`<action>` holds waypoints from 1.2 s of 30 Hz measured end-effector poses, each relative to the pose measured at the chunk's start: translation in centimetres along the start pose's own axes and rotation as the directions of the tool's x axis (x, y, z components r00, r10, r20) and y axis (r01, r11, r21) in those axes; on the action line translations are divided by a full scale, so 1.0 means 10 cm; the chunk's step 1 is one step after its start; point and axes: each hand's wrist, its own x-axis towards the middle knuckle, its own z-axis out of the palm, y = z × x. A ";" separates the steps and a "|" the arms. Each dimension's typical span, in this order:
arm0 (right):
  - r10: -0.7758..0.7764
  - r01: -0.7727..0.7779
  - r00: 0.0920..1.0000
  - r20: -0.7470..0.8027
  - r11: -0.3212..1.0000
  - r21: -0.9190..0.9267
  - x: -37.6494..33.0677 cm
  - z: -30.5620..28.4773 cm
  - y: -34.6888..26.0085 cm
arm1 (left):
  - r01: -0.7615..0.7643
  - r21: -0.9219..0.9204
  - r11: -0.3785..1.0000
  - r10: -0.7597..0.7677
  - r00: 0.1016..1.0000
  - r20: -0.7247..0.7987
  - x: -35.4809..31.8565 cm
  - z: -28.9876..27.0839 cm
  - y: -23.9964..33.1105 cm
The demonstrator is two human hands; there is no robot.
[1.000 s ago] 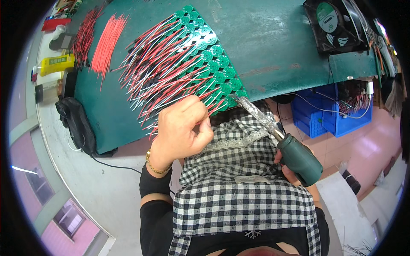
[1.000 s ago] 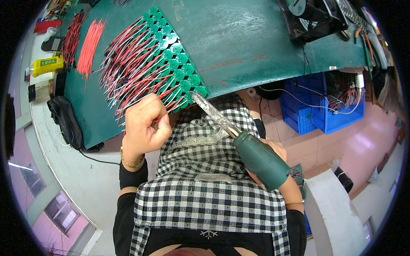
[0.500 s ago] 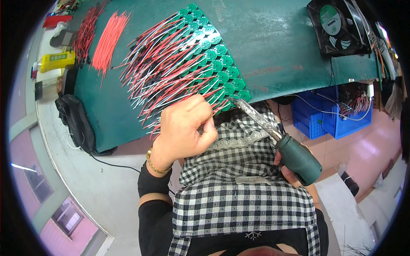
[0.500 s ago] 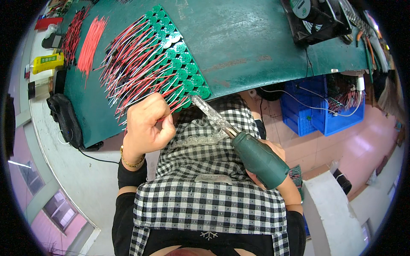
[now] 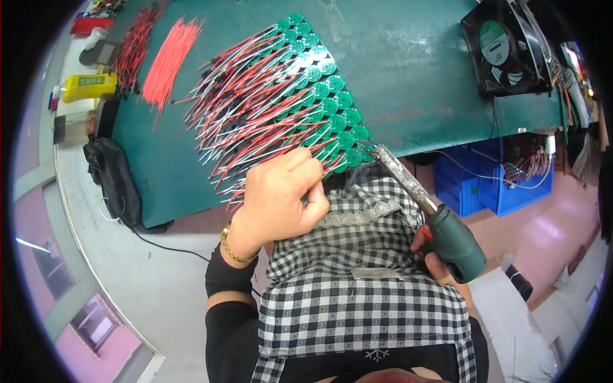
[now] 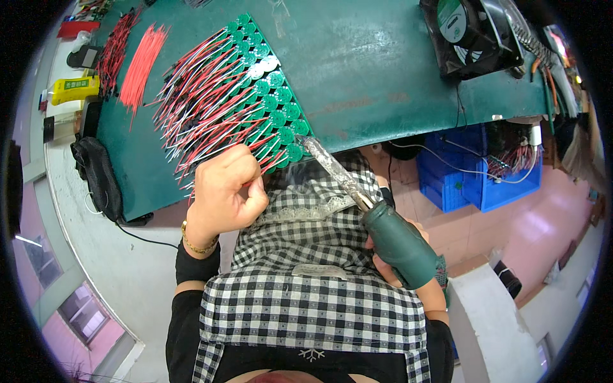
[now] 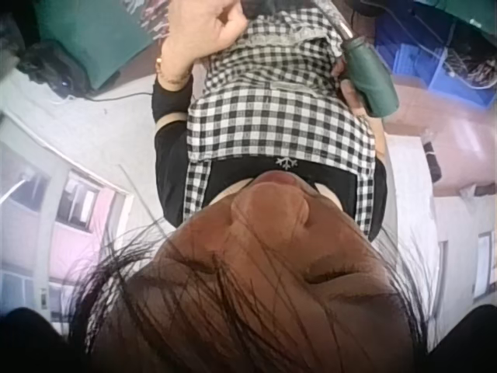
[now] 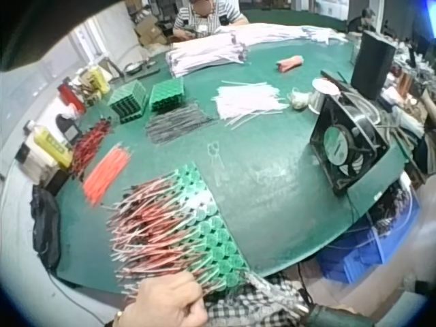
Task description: The person solders bundles of wires to a panel of circular circuit boards using a soldering iron, repeatedly picking up wires from piles on the table and attaching them to the boards.
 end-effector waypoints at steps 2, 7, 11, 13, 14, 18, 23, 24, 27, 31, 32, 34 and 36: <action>-0.024 0.024 0.999 -0.044 1.000 0.004 0.00 0.03 -0.04 | -0.004 -0.012 1.000 0.004 1.000 0.006 -0.01 0.00 0.00; 0.134 -0.134 0.991 -0.010 0.990 0.046 0.08 0.02 -0.19 | -0.010 0.000 1.000 0.010 1.000 0.005 -0.02 -0.02 0.00; 0.115 -0.114 0.993 -0.023 0.993 0.002 0.12 0.02 -0.19 | -0.006 0.015 1.000 0.005 1.000 0.023 0.00 -0.03 0.01; 0.068 -0.063 0.997 -0.045 0.993 0.100 0.16 0.04 -0.14 | 0.006 -0.002 1.000 -0.006 1.000 0.017 0.00 -0.02 0.02; 0.065 -0.060 0.997 -0.045 0.993 0.097 0.17 0.05 -0.09 | 0.018 -0.023 1.000 -0.017 1.000 0.012 0.01 -0.02 0.02; 0.050 -0.029 0.989 -0.140 0.988 0.150 0.22 0.13 -0.07 | 0.007 -0.022 1.000 -0.006 1.000 0.023 0.01 -0.03 0.03; 0.001 0.057 0.986 -0.169 0.940 0.335 0.39 0.08 0.01 | 0.011 -0.014 1.000 -0.010 0.999 0.051 0.02 -0.03 0.02; -0.020 0.070 0.990 -0.137 0.926 0.372 0.45 0.05 0.05 | 0.014 -0.016 1.000 -0.013 0.999 0.047 0.01 -0.04 0.03; -0.009 0.088 0.988 -0.157 0.862 0.500 0.68 -0.01 -0.02 | 0.068 -0.024 0.997 -0.065 0.992 0.108 0.01 -0.07 0.06; 0.007 0.108 0.983 -0.183 0.784 0.612 0.96 -0.04 -0.12 | 0.166 -0.028 0.986 -0.158 0.968 0.194 0.02 -0.17 0.14; 0.024 0.094 0.984 -0.179 0.777 0.622 1.03 -0.03 -0.14 | 0.179 -0.026 0.984 -0.169 0.963 0.210 0.02 -0.26 0.16; 0.029 0.100 0.981 -0.189 0.766 0.635 1.13 0.00 -0.19 | 0.109 0.013 0.994 -0.108 0.951 0.288 -0.01 -0.47 0.12; 0.070 0.072 0.979 -0.189 0.755 0.652 1.18 0.00 -0.26 | 0.180 0.129 0.975 -0.213 0.922 0.323 -0.03 -0.81 0.09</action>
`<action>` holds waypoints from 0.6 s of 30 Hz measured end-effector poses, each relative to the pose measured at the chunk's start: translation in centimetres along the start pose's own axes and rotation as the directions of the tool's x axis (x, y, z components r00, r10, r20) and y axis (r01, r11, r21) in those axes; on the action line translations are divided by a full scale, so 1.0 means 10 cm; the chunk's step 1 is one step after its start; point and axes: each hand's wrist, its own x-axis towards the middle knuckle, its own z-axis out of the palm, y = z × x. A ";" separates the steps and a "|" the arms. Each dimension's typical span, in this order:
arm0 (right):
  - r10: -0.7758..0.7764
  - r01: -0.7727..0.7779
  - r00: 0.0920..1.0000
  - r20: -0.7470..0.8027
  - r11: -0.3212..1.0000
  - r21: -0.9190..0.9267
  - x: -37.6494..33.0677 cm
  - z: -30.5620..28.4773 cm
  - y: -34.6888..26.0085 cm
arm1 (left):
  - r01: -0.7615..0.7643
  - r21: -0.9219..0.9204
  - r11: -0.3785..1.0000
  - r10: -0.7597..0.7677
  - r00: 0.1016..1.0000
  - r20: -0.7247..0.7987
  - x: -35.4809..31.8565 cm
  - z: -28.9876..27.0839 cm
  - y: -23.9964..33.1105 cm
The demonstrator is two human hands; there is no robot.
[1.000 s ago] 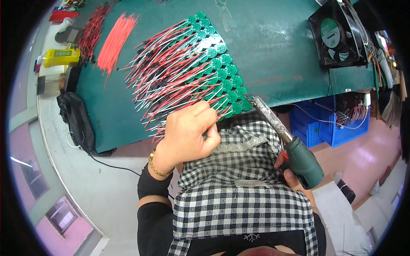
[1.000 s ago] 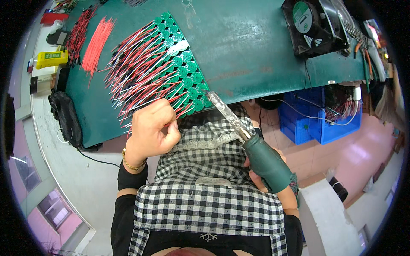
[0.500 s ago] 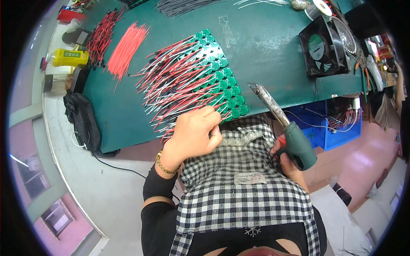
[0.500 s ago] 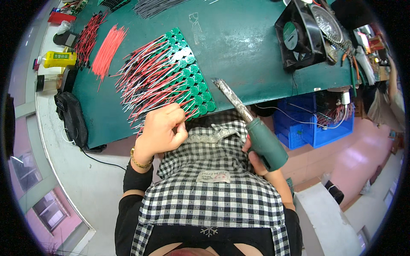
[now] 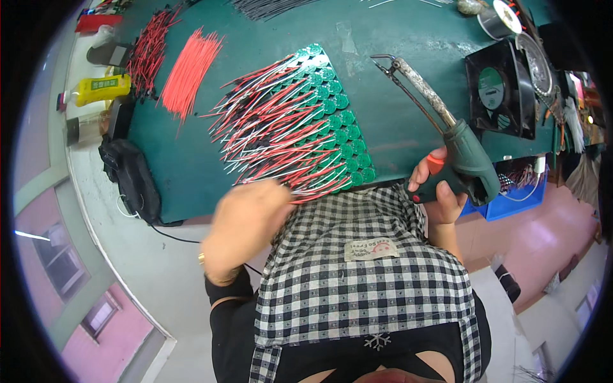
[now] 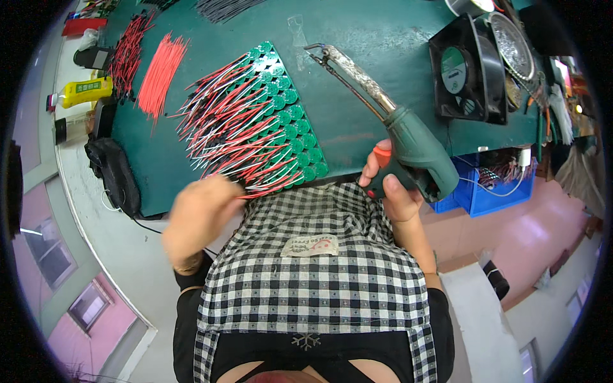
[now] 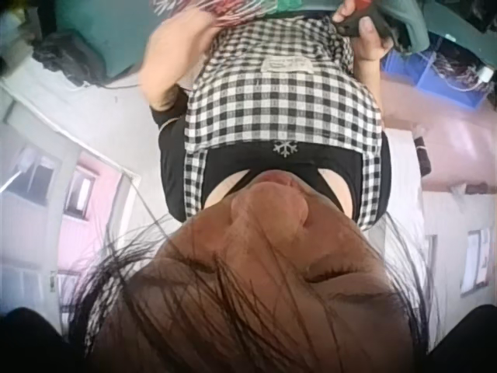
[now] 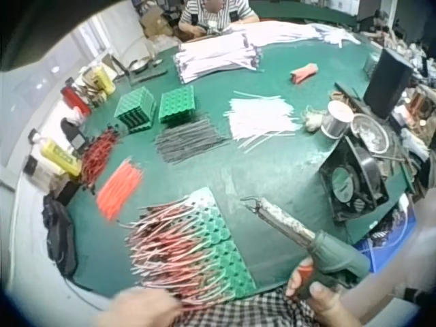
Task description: The person solders bundles of wires to a panel of circular circuit boards using a soldering iron, repeatedly picking up wires from piles on the table and attaching them to the boards.
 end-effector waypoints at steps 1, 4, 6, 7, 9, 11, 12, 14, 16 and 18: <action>0.021 -0.021 1.000 0.012 1.000 0.018 0.03 0.01 -0.01 | 0.091 0.076 0.993 -0.088 0.995 -0.039 -0.06 -0.18 -0.06; 0.055 -0.058 0.997 0.055 0.996 0.071 0.12 0.04 -0.04 | 0.465 0.097 0.880 -0.389 0.822 -0.415 -0.21 -0.66 -0.17; 0.117 -0.117 0.993 0.015 0.989 0.089 0.09 0.09 0.00 | 0.578 0.072 0.813 -0.378 0.616 -0.691 -0.20 -0.80 -0.26; 0.129 -0.129 0.992 0.005 0.988 0.089 0.10 0.09 -0.02 | 0.498 0.080 0.864 -0.263 0.580 -0.771 -0.13 -0.83 -0.28; 0.103 -0.103 0.995 0.003 0.993 0.057 0.15 0.10 -0.04 | 0.412 0.123 0.903 -0.167 0.599 -0.783 0.04 -0.89 -0.30; 0.079 -0.078 0.997 -0.011 0.994 0.078 0.19 0.05 -0.04 | 0.295 0.173 0.940 -0.034 0.583 -0.812 0.22 -0.88 -0.37; 0.058 -0.057 0.998 -0.015 0.997 0.061 0.22 0.06 -0.06 | 0.311 0.193 0.931 -0.023 0.576 -0.817 0.27 -0.88 -0.38; 0.034 -0.034 0.999 0.003 0.997 0.075 0.25 0.05 -0.04 | 0.251 0.158 0.955 0.051 0.385 -0.921 0.37 -0.92 -0.41; 0.017 -0.018 1.000 0.017 0.997 0.071 0.26 0.05 0.00 | 0.285 0.306 0.908 0.200 0.346 -0.917 0.55 -0.91 -0.60; 0.009 -0.012 0.999 0.050 0.998 0.067 0.25 0.04 0.02 | 0.431 0.466 0.773 0.096 0.646 -0.757 0.69 -0.77 -1.13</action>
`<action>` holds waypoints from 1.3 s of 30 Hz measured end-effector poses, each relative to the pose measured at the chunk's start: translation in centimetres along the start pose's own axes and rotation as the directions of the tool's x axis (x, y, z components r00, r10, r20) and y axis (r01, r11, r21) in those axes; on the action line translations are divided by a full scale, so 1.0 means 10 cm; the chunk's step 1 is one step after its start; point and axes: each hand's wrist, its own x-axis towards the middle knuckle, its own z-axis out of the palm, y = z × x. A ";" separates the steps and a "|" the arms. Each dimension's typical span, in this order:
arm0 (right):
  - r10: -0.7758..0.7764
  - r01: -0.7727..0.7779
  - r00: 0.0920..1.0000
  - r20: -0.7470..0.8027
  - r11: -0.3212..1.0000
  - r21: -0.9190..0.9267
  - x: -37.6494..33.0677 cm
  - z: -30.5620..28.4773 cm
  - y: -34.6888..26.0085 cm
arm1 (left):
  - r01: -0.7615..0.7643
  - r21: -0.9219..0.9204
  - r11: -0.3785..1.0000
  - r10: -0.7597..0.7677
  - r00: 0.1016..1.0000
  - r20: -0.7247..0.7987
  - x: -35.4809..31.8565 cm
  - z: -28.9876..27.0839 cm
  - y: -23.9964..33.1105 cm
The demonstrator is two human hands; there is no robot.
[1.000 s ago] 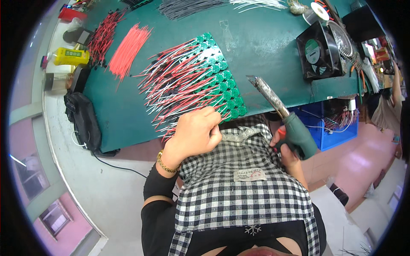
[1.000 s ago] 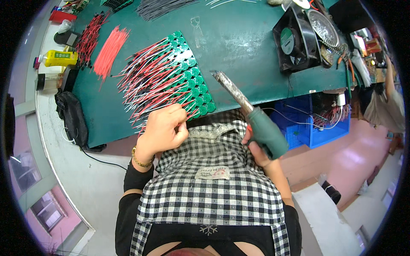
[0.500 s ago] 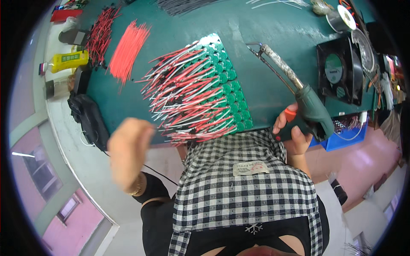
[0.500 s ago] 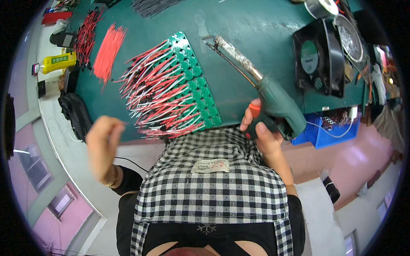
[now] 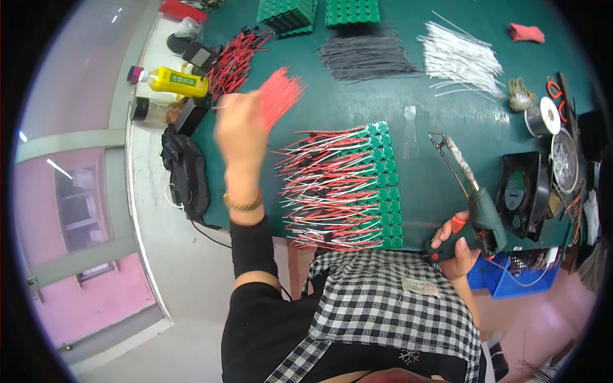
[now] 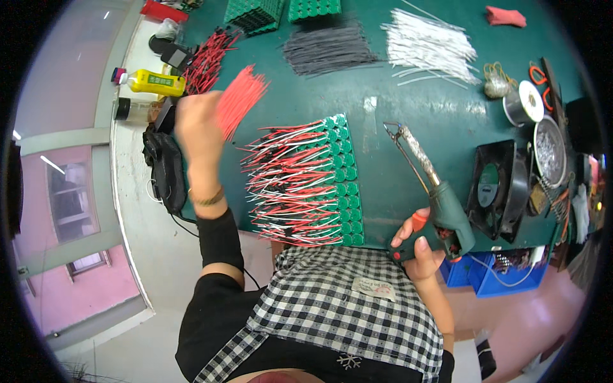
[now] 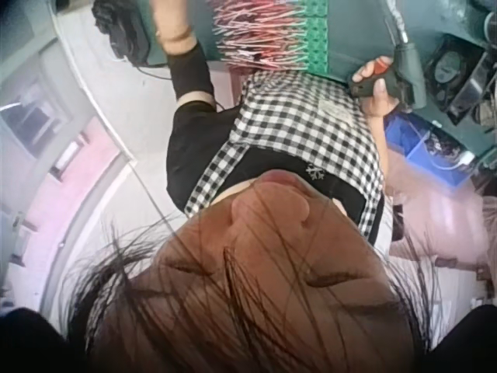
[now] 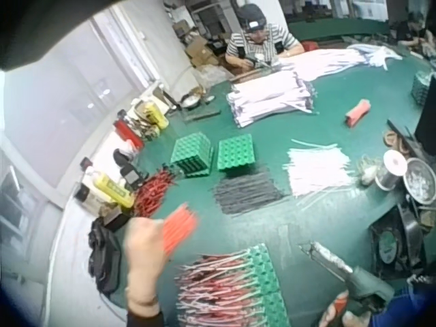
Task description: The person solders bundles of wires to a panel of circular circuit boards using a soldering iron, repeatedly picking up wires from piles on the table and attaching them to the boards.
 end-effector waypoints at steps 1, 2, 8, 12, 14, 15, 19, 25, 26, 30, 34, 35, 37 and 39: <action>0.008 -0.009 1.000 0.015 1.000 0.005 -0.01 0.01 -0.03 | 0.080 0.205 0.975 -0.137 0.949 0.283 -0.13 0.18 -0.04; 0.010 -0.011 1.000 0.015 1.000 0.006 -0.01 0.00 -0.03 | 0.099 0.051 0.994 -0.108 0.973 0.205 -0.20 0.34 -0.01; -0.040 0.041 0.998 -0.039 0.999 0.030 0.03 0.03 -0.06 | 0.288 -0.463 0.838 -0.293 0.954 0.063 0.45 0.39 0.28; -0.050 0.055 0.998 -0.049 0.992 0.117 0.02 0.04 -0.01 | 0.128 -0.457 0.880 -0.003 0.964 0.264 0.92 0.85 0.57; -0.028 0.033 0.998 -0.048 0.993 0.111 0.03 0.06 -0.01 | 0.001 -0.455 0.891 0.151 0.943 0.297 1.07 1.11 0.76; -0.021 0.025 0.999 -0.042 0.995 0.101 0.02 0.07 -0.02 | 0.006 -0.426 0.905 0.163 0.919 0.359 1.14 1.19 0.87; -0.053 0.059 0.997 -0.061 0.993 0.101 0.01 0.08 -0.03 | -0.167 -0.220 0.961 0.255 0.842 0.475 1.32 1.49 1.13; -0.080 0.087 0.995 -0.063 0.989 0.120 -0.06 0.05 0.01 | -0.056 -0.322 0.945 0.206 0.866 0.456 1.33 1.54 1.13; -0.075 0.082 0.995 -0.059 0.990 0.116 -0.06 0.04 0.02 | -0.005 -0.418 0.908 0.197 0.888 0.416 1.33 1.56 1.09; -0.053 0.059 0.996 -0.078 0.995 0.084 -0.04 0.07 0.01 | 0.028 -0.594 0.804 0.203 0.926 0.318 1.29 1.64 0.91; -0.050 0.054 0.997 -0.058 0.996 0.075 -0.06 0.04 0.06 | 0.215 -0.804 0.554 0.135 0.930 0.342 1.33 1.47 0.85; -0.045 0.050 0.998 -0.053 0.995 0.089 -0.04 0.06 0.04 | 0.151 -0.833 0.532 0.167 0.946 0.278 1.40 1.36 0.83; -0.050 0.053 0.998 -0.047 0.996 0.072 -0.03 0.05 0.04 | -0.039 -0.807 0.589 0.330 0.924 0.196 1.54 0.98 0.85; -0.050 0.052 0.998 -0.046 0.998 0.043 -0.04 0.09 -0.01 | -0.348 -0.601 0.720 0.551 0.813 0.189 1.62 0.53 0.86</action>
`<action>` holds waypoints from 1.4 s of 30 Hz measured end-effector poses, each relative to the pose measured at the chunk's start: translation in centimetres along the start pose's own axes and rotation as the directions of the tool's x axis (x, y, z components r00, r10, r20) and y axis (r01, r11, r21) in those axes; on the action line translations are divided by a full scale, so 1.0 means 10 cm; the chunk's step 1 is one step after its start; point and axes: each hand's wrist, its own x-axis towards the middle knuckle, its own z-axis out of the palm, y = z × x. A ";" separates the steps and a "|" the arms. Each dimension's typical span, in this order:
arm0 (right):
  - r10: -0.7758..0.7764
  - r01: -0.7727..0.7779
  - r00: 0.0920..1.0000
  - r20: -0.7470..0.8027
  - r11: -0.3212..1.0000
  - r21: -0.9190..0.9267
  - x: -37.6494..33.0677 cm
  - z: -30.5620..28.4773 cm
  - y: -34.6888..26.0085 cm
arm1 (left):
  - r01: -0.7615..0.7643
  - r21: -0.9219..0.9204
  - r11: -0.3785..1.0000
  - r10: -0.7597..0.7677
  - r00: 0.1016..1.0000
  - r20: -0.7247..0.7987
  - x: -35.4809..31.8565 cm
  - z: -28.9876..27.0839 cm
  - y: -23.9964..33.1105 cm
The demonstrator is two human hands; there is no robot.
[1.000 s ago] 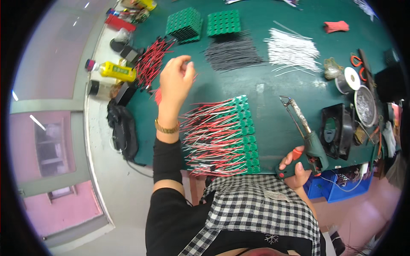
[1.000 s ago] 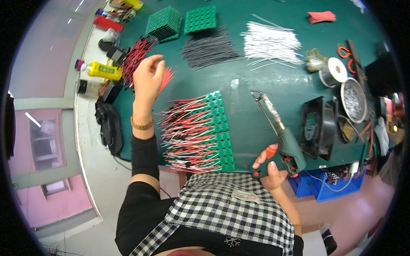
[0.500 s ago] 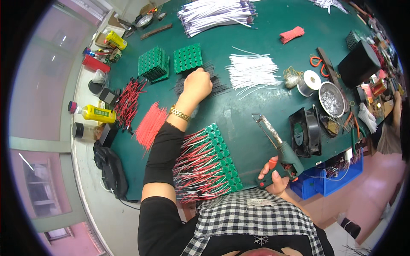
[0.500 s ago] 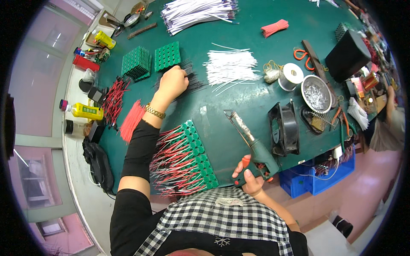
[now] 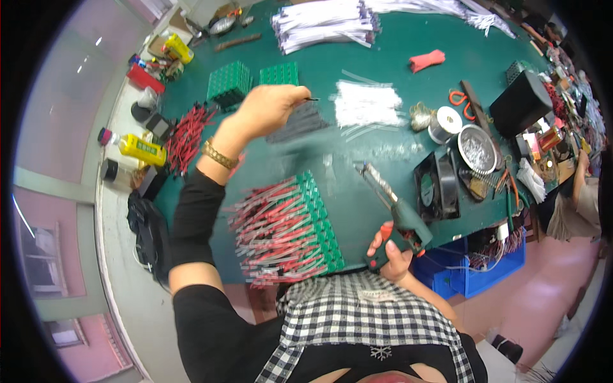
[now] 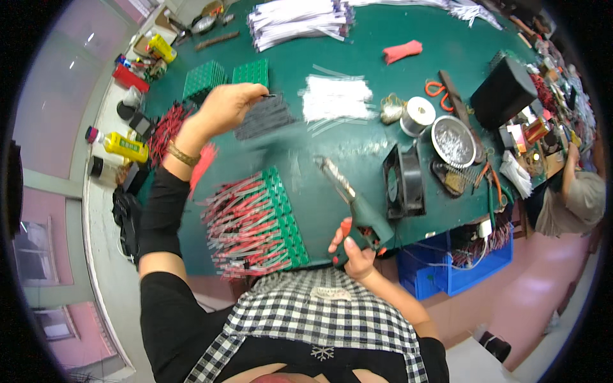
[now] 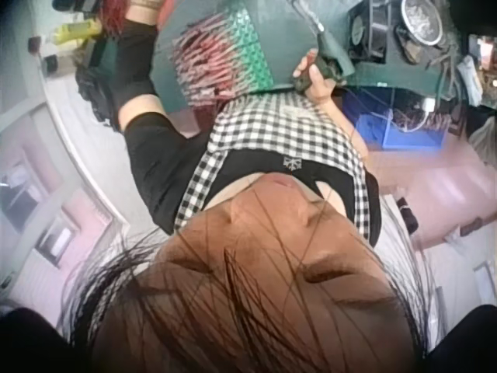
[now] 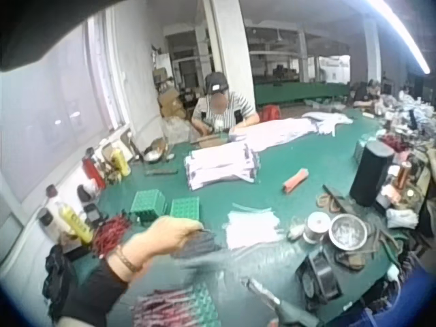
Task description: The person solders bundles of wires to a panel of circular circuit boards using a soldering iron, repeatedly picking up wires from piles on the table and attaching them to the boards.
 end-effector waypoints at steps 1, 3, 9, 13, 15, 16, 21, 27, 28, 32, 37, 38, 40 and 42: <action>-0.023 0.023 1.000 0.002 0.999 -0.044 0.03 0.00 0.00 | -0.085 0.227 0.970 0.053 0.988 0.146 -0.02 -0.10 0.07; 0.027 -0.028 1.000 -0.009 1.000 -0.015 0.07 0.04 -0.05 | -0.078 0.321 0.944 -0.016 0.960 0.278 -0.07 -0.07 0.21; -0.004 -0.002 0.999 -0.049 0.995 -0.102 0.13 0.04 -0.08 | -0.155 0.547 0.823 -0.121 0.893 0.435 -0.51 0.80 0.25; 0.023 -0.024 0.999 -0.042 1.000 -0.010 0.05 -0.01 -0.11 | 0.278 0.362 0.889 -0.349 0.926 0.145 -0.67 0.69 0.25; 0.041 -0.042 0.998 -0.052 0.999 -0.005 0.01 -0.01 -0.10 | 0.443 0.303 0.844 -0.508 0.841 0.185 -0.81 0.56 0.32; 0.051 -0.052 0.997 -0.063 0.999 -0.011 0.02 0.01 -0.11 | 0.496 0.193 0.846 -0.521 0.848 0.103 -0.90 0.56 0.32; 0.118 -0.119 0.989 -0.089 0.993 -0.016 0.07 0.12 -0.16 | 0.356 -0.312 0.881 -0.412 0.901 -0.134 -1.21 0.64 0.42; 0.174 -0.181 0.981 -0.084 0.980 -0.082 0.15 0.26 -0.15 | 0.522 -0.526 0.672 -0.611 0.791 0.004 -1.27 0.75 0.55; 0.188 -0.195 0.980 -0.070 0.974 -0.116 0.17 0.28 -0.14 | 0.554 -0.518 0.652 -0.634 0.773 0.029 -1.28 0.77 0.55; 0.198 -0.186 0.980 0.022 0.949 -0.253 0.25 0.36 -0.12 | 0.558 -0.510 0.655 -0.652 0.758 -0.009 -1.32 0.88 0.55; 0.265 -0.145 0.954 0.143 0.819 -0.555 0.30 0.43 -0.13 | 0.550 -0.496 0.672 -0.646 0.763 -0.029 -1.32 0.91 0.55; 0.264 -0.096 0.948 0.177 0.769 -0.632 0.27 0.36 -0.06 | 0.554 -0.505 0.662 -0.651 0.759 -0.020 -1.32 0.90 0.56; 0.309 -0.111 0.935 0.177 0.726 -0.679 0.29 0.35 -0.07 | 0.569 -0.511 0.644 -0.664 0.748 -0.003 -1.31 0.91 0.56; 0.354 -0.127 0.919 0.175 0.685 -0.718 0.28 0.34 -0.06 | 0.588 -0.511 0.627 -0.676 0.736 0.017 -1.31 0.91 0.57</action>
